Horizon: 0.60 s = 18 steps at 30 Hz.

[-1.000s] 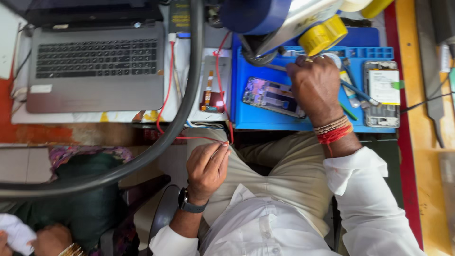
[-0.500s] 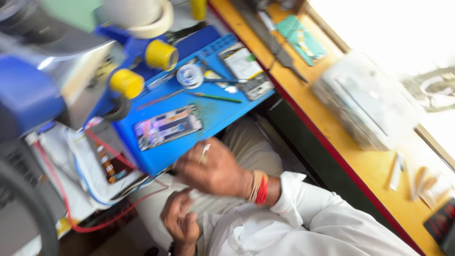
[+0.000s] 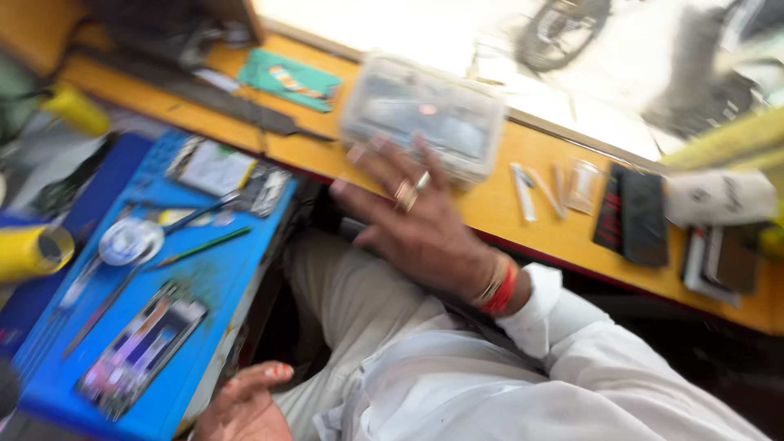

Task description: The person works on a disassembled smartphone at a repair bench, using tweezers to handle small components on the phone's internals. They then pick up a tube of adhesive, open it, and squeeze glue along the phone's frame while holding the phone body in one hand.

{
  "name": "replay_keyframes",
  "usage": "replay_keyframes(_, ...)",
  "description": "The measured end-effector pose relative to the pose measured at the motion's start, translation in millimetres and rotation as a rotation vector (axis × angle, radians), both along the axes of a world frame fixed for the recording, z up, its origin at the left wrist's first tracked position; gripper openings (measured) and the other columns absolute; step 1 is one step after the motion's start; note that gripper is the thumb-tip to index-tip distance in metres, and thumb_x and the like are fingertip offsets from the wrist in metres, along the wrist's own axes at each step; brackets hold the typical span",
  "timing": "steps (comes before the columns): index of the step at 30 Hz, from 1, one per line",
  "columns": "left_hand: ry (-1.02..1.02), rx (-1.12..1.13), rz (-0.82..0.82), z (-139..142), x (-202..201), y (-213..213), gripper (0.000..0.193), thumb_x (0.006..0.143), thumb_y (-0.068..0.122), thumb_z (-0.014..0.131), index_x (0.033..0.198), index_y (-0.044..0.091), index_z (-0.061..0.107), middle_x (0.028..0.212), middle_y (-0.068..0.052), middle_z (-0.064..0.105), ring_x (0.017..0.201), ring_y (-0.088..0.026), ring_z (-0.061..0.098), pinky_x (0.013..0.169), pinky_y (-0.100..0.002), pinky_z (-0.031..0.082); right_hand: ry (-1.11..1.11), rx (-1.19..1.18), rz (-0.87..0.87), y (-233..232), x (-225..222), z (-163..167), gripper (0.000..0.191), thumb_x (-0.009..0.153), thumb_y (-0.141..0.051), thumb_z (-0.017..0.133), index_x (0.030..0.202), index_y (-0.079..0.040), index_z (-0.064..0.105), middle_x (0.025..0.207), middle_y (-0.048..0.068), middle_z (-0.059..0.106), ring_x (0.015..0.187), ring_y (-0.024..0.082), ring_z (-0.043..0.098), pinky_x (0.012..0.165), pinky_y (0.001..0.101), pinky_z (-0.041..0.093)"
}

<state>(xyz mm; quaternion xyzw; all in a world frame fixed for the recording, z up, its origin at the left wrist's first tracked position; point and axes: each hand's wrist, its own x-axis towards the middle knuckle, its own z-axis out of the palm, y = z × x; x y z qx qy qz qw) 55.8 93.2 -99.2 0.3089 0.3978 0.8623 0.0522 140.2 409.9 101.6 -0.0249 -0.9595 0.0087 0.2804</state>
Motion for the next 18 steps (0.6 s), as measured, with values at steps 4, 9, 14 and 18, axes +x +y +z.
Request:
replay_keyframes(4, -0.047, -0.183, -0.264, -49, -8, 0, 0.054, 0.108, 0.041, 0.052, 0.144, 0.002, 0.058, 0.118, -0.031, 0.072, 0.108, -0.039, 0.073, 0.096, -0.052, 0.061, -0.132, 0.081, -0.328, 55, 49, 25, 0.064, 0.067, -0.036, 0.089, 0.123, -0.010, 0.068, 0.127, 0.015, 0.068, 0.118, 0.035, 0.067, 0.106, 0.0514, 0.044)
replay_keyframes(9, -0.153, -0.311, -0.241, -32, 24, 8, 0.066, 0.108, 0.054, 0.050, 0.133, -0.005, 0.065, 0.116, -0.029, 0.071, 0.108, -0.037, 0.072, 0.113, -0.048, 0.050, -0.024, -0.015, -0.546, 101, 111, 39, 0.025, 0.096, -0.032, 0.088, 0.094, -0.009, 0.077, 0.081, 0.006, 0.073, 0.065, 0.018, 0.068, 0.063, 0.0339, 0.051)
replay_keyframes(14, -0.009, -0.515, -0.161, 37, 27, 15, 0.095, 0.092, 0.078, 0.050, 0.125, -0.010, 0.067, 0.111, -0.022, 0.075, 0.104, -0.029, 0.072, 0.099, -0.041, 0.054, 0.056, -0.059, -0.713, 101, 114, 16, 0.032, 0.098, -0.034, 0.088, 0.084, -0.008, 0.076, 0.068, 0.005, 0.066, 0.055, 0.020, 0.060, 0.057, 0.0347, 0.043)
replay_keyframes(18, 0.035, -0.548, -0.138, 60, 31, 5, 0.084, 0.097, 0.072, 0.052, 0.126, -0.005, 0.069, 0.109, -0.015, 0.074, 0.101, -0.023, 0.071, 0.091, -0.036, 0.056, 0.055, -0.110, -0.419, 26, 48, 71, 0.029, 0.099, -0.033, 0.086, 0.089, -0.008, 0.075, 0.071, 0.005, 0.067, 0.056, 0.020, 0.060, 0.056, 0.0349, 0.044)
